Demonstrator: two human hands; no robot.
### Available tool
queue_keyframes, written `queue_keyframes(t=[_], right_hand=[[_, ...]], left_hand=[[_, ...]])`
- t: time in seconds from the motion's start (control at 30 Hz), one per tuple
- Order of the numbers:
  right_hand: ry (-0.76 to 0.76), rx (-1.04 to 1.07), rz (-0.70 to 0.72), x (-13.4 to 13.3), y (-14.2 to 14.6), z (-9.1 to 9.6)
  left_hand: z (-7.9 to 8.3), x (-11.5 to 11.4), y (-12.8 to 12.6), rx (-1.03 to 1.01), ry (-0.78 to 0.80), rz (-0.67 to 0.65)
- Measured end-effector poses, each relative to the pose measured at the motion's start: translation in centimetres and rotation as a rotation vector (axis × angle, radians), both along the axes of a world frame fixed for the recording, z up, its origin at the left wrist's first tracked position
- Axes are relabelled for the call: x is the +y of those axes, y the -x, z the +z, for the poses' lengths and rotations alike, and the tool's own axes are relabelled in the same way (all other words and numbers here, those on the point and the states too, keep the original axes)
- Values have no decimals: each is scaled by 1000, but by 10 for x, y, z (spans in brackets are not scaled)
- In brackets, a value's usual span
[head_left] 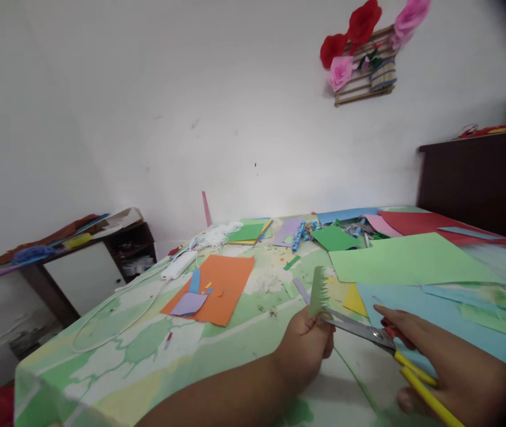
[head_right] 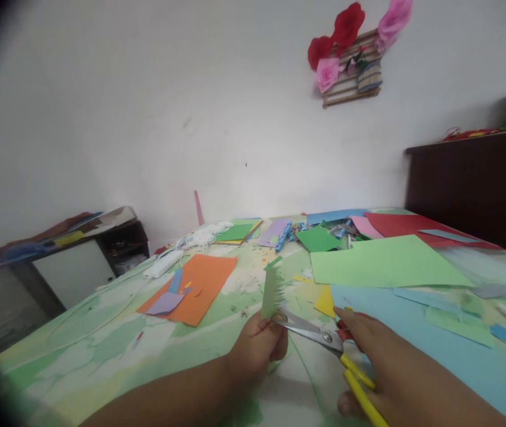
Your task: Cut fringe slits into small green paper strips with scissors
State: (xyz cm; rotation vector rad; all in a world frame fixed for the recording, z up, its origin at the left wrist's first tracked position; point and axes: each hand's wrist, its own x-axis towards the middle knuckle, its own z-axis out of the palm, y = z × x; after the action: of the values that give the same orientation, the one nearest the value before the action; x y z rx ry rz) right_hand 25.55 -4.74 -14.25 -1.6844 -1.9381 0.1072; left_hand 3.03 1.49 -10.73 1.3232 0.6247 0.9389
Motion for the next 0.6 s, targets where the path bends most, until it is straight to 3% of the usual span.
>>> queue_keyframes(t=[0.17,0.43,0.6], right_hand=[[2,-29,37,1,3,3],[-21,-86,91,6,-9,-18],[-11,-100,76,6,-4,-12]], left_hand=[[-1,-1,1,66,-21,5],[5,-8,1,168,-13,16],[-1,-7,-4,152,31,47]])
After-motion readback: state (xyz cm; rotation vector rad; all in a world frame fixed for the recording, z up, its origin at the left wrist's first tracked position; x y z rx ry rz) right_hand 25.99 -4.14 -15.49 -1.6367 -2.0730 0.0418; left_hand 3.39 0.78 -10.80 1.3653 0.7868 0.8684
